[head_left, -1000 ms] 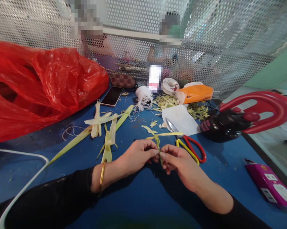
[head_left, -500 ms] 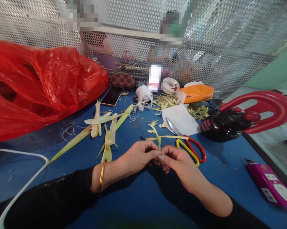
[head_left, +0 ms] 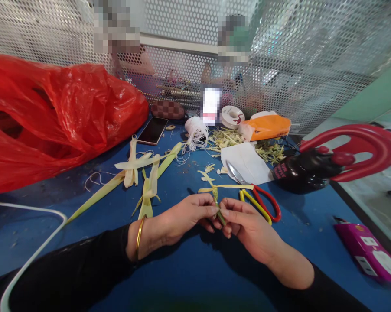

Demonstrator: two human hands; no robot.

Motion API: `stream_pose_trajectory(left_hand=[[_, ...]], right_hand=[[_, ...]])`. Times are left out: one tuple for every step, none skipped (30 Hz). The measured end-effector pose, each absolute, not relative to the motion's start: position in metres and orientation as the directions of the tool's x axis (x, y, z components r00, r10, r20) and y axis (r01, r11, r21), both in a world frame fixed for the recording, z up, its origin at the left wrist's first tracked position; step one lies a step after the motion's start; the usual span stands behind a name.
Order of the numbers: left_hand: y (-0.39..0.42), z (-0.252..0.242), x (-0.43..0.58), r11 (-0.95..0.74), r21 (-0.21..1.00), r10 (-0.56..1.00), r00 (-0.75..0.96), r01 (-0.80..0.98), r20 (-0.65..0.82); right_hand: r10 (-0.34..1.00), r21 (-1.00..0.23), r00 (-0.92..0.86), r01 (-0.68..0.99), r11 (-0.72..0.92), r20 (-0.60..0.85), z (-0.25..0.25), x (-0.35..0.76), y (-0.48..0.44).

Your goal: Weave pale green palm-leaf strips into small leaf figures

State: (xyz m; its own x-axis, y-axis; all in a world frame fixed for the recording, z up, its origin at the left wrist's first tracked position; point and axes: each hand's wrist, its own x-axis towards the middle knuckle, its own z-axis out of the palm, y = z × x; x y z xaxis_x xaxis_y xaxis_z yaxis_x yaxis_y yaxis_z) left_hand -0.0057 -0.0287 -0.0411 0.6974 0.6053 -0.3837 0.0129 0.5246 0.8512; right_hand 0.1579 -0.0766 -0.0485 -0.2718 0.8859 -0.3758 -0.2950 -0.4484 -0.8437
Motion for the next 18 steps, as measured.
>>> stream_pose_trajectory(left_hand=[[-0.0286,-0.0412,-0.0056,0.52,0.854,0.615,0.69,0.01,-0.382],[-0.0286,-0.0414,-0.0053,0.51,0.86,0.625,0.682,0.011,-0.379],[-0.0288,-0.0416,-0.005,0.496,0.868,0.634,0.677,0.015,-0.374],[-0.029,-0.042,-0.0046,0.481,0.877,0.64,0.674,0.023,-0.369],[-0.0292,-0.0424,-0.0041,0.466,0.884,0.642,0.674,0.035,-0.365],[-0.0295,-0.0429,-0.0036,0.454,0.89,0.644,0.673,0.046,-0.363],[-0.0298,-0.0434,-0.0031,0.443,0.895,0.65,0.666,0.057,-0.365],[-0.0299,-0.0439,-0.0027,0.434,0.898,0.662,0.653,0.067,-0.368],[-0.0299,-0.0442,-0.0024,0.427,0.901,0.672,0.64,0.075,-0.372],[-0.0297,-0.0445,-0.0024,0.423,0.903,0.679,0.632,0.081,-0.374],[-0.0293,-0.0446,-0.0025,0.42,0.904,0.678,0.633,0.084,-0.374],[-0.0287,-0.0446,-0.003,0.419,0.904,0.671,0.643,0.084,-0.37],[-0.028,-0.0445,-0.0036,0.421,0.904,0.658,0.66,0.079,-0.364],[-0.0272,-0.0443,-0.0045,0.425,0.903,0.644,0.678,0.069,-0.355],[-0.0264,-0.044,-0.0054,0.431,0.901,0.63,0.695,0.058,-0.346],[-0.0257,-0.0438,-0.0064,0.439,0.897,0.62,0.707,0.046,-0.339],[-0.025,-0.0437,-0.0073,0.449,0.893,0.613,0.716,0.034,-0.335],[-0.0243,-0.0437,-0.0081,0.463,0.886,0.603,0.724,0.023,-0.334]], right_hand=[[0.894,-0.854,-0.255,-0.288,-0.433,-0.367,-0.0482,0.1576,-0.0764],[0.907,-0.872,-0.23,-0.271,-0.409,-0.354,-0.0481,0.1572,-0.0762],[0.919,-0.89,-0.2,-0.247,-0.382,-0.339,-0.048,0.1567,-0.076],[0.929,-0.906,-0.171,-0.22,-0.36,-0.328,-0.0481,0.1562,-0.0758],[0.935,-0.917,-0.15,-0.194,-0.348,-0.322,-0.0483,0.1558,-0.0756],[0.936,-0.924,-0.141,-0.169,-0.343,-0.322,-0.0485,0.1556,-0.0755],[0.936,-0.929,-0.144,-0.143,-0.342,-0.322,-0.0487,0.1555,-0.0753],[0.934,-0.933,-0.156,-0.117,-0.341,-0.322,-0.0489,0.1556,-0.0753],[0.931,-0.934,-0.172,-0.099,-0.342,-0.323,-0.049,0.1558,-0.0754],[0.927,-0.934,-0.189,-0.093,-0.346,-0.325,-0.0492,0.1561,-0.0755],[0.922,-0.929,-0.206,-0.104,-0.355,-0.329,-0.0495,0.1565,-0.0756],[0.915,-0.919,-0.222,-0.133,-0.37,-0.336,-0.0498,0.1569,-0.0757],[0.907,-0.904,-0.238,-0.174,-0.391,-0.347,-0.0502,0.1574,-0.0757],[0.898,-0.883,-0.254,-0.22,-0.415,-0.359,-0.0506,0.1578,-0.0755],[0.889,-0.86,-0.27,-0.263,-0.438,-0.37,-0.0511,0.1582,-0.0752],[0.881,-0.838,-0.279,-0.298,-0.458,-0.382,-0.0515,0.1586,-0.0748],[0.874,-0.819,-0.284,-0.324,-0.473,-0.393,-0.0518,0.1588,-0.0743],[0.87,-0.805,-0.285,-0.344,-0.484,-0.401,-0.052,0.1589,-0.0738]])
